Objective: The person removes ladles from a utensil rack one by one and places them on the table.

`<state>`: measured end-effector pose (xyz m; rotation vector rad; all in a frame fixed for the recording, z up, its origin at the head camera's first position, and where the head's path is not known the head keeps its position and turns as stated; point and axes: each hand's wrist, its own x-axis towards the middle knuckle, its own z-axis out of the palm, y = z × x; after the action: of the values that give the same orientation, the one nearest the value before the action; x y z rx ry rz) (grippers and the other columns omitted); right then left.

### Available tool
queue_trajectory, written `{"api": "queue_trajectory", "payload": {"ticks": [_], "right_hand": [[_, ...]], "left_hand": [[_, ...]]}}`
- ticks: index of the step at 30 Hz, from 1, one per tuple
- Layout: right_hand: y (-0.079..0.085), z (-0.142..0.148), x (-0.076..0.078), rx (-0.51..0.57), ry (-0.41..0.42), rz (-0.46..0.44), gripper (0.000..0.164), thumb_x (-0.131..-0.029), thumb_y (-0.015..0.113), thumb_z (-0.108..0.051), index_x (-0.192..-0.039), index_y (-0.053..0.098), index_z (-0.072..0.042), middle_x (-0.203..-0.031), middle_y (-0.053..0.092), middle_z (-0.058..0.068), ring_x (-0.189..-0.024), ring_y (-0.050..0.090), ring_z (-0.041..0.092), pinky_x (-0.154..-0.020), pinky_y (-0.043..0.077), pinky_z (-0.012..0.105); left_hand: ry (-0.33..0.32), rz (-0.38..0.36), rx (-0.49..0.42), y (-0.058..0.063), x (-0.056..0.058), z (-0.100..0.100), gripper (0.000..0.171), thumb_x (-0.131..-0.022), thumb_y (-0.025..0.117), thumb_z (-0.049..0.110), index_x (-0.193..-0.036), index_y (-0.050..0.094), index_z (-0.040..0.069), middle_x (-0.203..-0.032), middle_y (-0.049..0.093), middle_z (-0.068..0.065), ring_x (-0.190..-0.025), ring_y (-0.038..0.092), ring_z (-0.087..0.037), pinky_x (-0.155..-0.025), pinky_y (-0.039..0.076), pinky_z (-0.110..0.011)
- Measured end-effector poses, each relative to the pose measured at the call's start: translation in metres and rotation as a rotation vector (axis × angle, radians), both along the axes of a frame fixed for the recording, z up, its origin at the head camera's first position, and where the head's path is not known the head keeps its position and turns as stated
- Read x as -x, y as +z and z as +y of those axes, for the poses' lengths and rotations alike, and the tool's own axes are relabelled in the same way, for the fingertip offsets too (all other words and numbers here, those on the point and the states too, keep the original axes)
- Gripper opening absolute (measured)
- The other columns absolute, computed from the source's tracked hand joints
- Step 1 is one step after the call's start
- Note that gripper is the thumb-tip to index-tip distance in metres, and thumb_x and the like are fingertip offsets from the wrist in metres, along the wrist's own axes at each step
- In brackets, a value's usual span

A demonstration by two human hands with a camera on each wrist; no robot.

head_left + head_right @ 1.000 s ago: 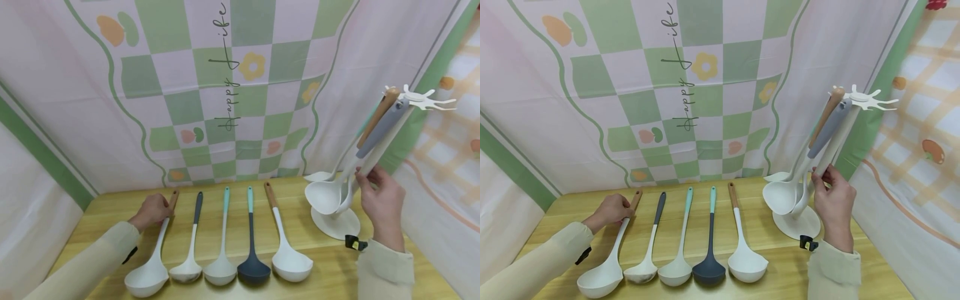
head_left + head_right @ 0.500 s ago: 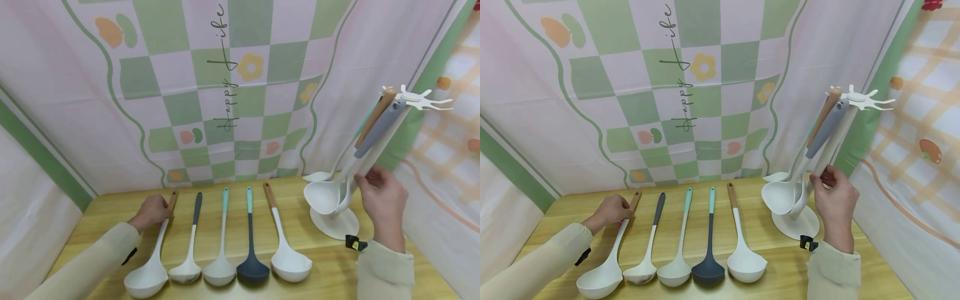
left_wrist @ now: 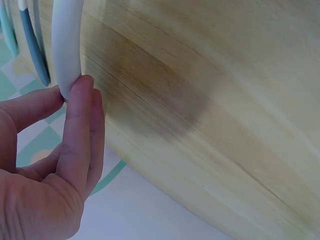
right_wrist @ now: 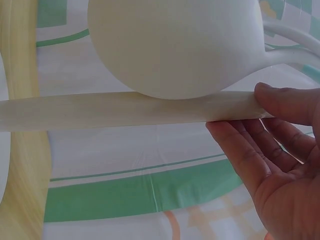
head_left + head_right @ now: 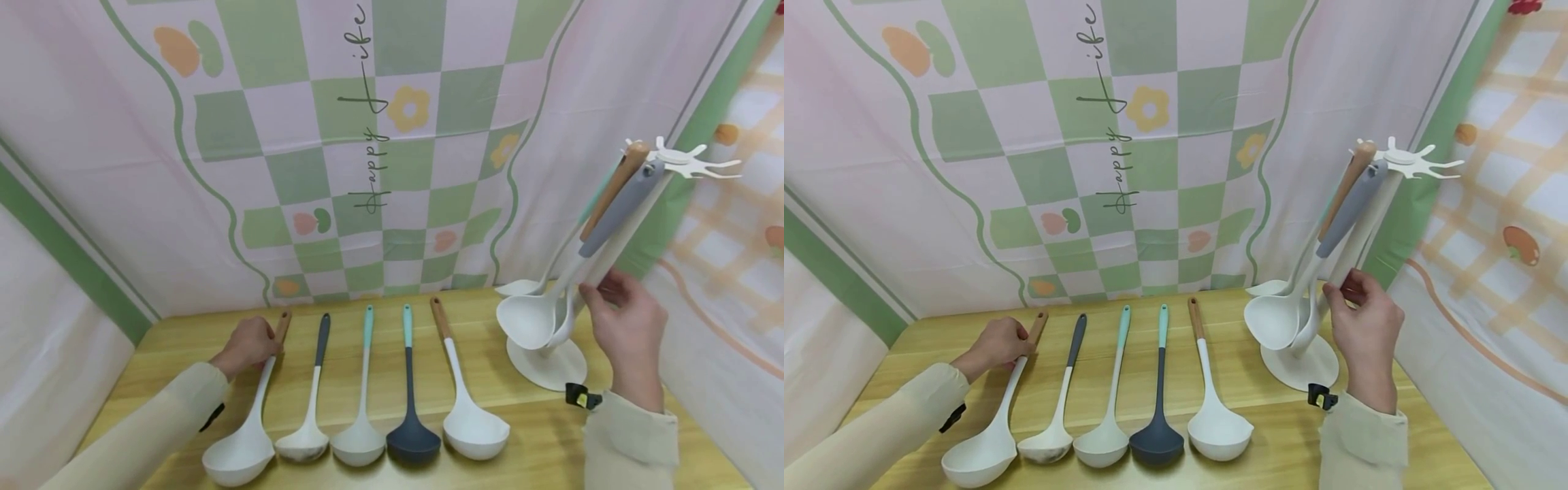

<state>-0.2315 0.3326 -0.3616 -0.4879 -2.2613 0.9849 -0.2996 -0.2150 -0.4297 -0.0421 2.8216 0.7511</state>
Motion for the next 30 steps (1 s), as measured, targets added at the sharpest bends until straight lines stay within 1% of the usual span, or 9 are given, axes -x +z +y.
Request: {"api": "queue_trajectory", "payload": {"ticks": [4, 8, 11, 14, 16, 18, 21, 24, 30], "right_hand": [[0.001, 0.001, -0.001, 0.008, 0.003, -0.002, 0.042, -0.092, 0.066, -0.028, -0.130, 0.063, -0.011, -0.124, 0.067, 0.015, -0.076, 0.042, -0.025, -0.063, 0.039, 0.003], [0.002, 0.002, -0.002, 0.017, 0.011, -0.014, 0.044, -0.093, 0.066, -0.029, -0.132, 0.062, -0.011, -0.126, 0.066, 0.015, -0.077, 0.043, -0.024, -0.064, 0.040, 0.003], [0.002, 0.003, -0.002, 0.014, 0.013, -0.009, 0.043, -0.093, 0.066, -0.029, -0.132, 0.062, -0.011, -0.126, 0.066, 0.015, -0.077, 0.043, -0.024, -0.064, 0.040, 0.003], [0.001, 0.004, -0.003, 0.005, 0.013, 0.006, 0.043, -0.092, 0.066, -0.028, -0.131, 0.062, -0.011, -0.124, 0.067, 0.015, -0.077, 0.042, -0.025, -0.065, 0.039, 0.003], [0.000, 0.005, -0.003, 0.000, 0.013, 0.016, 0.042, -0.092, 0.066, -0.028, -0.130, 0.063, -0.010, -0.124, 0.067, 0.016, -0.076, 0.043, -0.025, -0.065, 0.039, 0.002], [0.000, 0.005, -0.003, -0.002, 0.013, 0.025, 0.041, -0.092, 0.067, -0.027, -0.129, 0.063, -0.009, -0.123, 0.068, 0.017, -0.076, 0.043, -0.026, -0.065, 0.039, 0.002], [0.000, 0.005, -0.004, 0.011, 0.014, 0.017, 0.042, -0.092, 0.066, -0.027, -0.130, 0.063, -0.009, -0.124, 0.067, 0.017, -0.076, 0.043, -0.025, -0.065, 0.039, 0.002], [0.000, 0.004, -0.003, 0.036, 0.025, -0.012, 0.044, -0.093, 0.066, -0.029, -0.132, 0.061, -0.009, -0.126, 0.066, 0.016, -0.079, 0.045, -0.022, -0.065, 0.041, 0.003], [0.003, 0.001, -0.002, 0.012, 0.024, -0.042, 0.046, -0.093, 0.064, -0.033, -0.132, 0.061, -0.010, -0.126, 0.066, 0.014, -0.081, 0.045, -0.019, -0.064, 0.040, 0.004]], "left_hand": [[-0.014, 0.018, 0.029, 0.000, 0.000, 0.001, 0.017, -0.084, 0.070, 0.012, -0.081, 0.067, -0.004, -0.074, 0.065, -0.013, -0.055, 0.066, -0.020, -0.049, 0.055, -0.027], [-0.045, 0.039, 0.043, 0.010, 0.001, 0.005, 0.034, -0.092, 0.063, 0.022, -0.064, 0.064, 0.003, -0.055, 0.059, -0.004, -0.044, 0.057, -0.016, -0.040, 0.045, -0.021], [-0.096, 0.072, 0.048, 0.024, 0.004, 0.013, 0.038, -0.096, 0.058, 0.028, -0.069, 0.065, 0.003, -0.052, 0.056, -0.002, -0.043, 0.049, -0.013, -0.040, 0.042, -0.022], [-0.162, 0.142, 0.053, 0.040, 0.008, 0.032, 0.027, -0.095, 0.063, 0.027, -0.089, 0.068, 0.001, -0.072, 0.066, -0.005, -0.056, 0.055, -0.013, -0.052, 0.051, -0.028], [-0.203, 0.201, 0.060, 0.051, 0.010, 0.050, 0.026, -0.093, 0.065, 0.026, -0.102, 0.068, 0.002, -0.087, 0.069, -0.007, -0.070, 0.061, -0.016, -0.063, 0.056, -0.032], [-0.248, 0.257, 0.013, 0.062, 0.010, 0.073, 0.028, -0.092, 0.065, 0.023, -0.112, 0.067, 0.003, -0.100, 0.070, -0.009, -0.082, 0.065, -0.019, -0.074, 0.059, -0.035], [-0.313, 0.331, -0.074, 0.076, 0.006, 0.114, 0.025, -0.094, 0.064, 0.023, -0.114, 0.068, 0.008, -0.103, 0.071, -0.006, -0.087, 0.067, -0.016, -0.074, 0.059, -0.029], [-0.391, 0.426, -0.203, 0.090, -0.002, 0.158, 0.023, -0.095, 0.064, 0.022, -0.115, 0.068, 0.010, -0.106, 0.071, -0.003, -0.089, 0.068, -0.013, -0.072, 0.058, -0.022], [-0.577, 0.631, -0.432, 0.119, -0.016, 0.238, 0.027, -0.095, 0.064, 0.017, -0.121, 0.066, 0.007, -0.118, 0.070, -0.007, -0.095, 0.069, -0.012, -0.078, 0.055, -0.012]]}}
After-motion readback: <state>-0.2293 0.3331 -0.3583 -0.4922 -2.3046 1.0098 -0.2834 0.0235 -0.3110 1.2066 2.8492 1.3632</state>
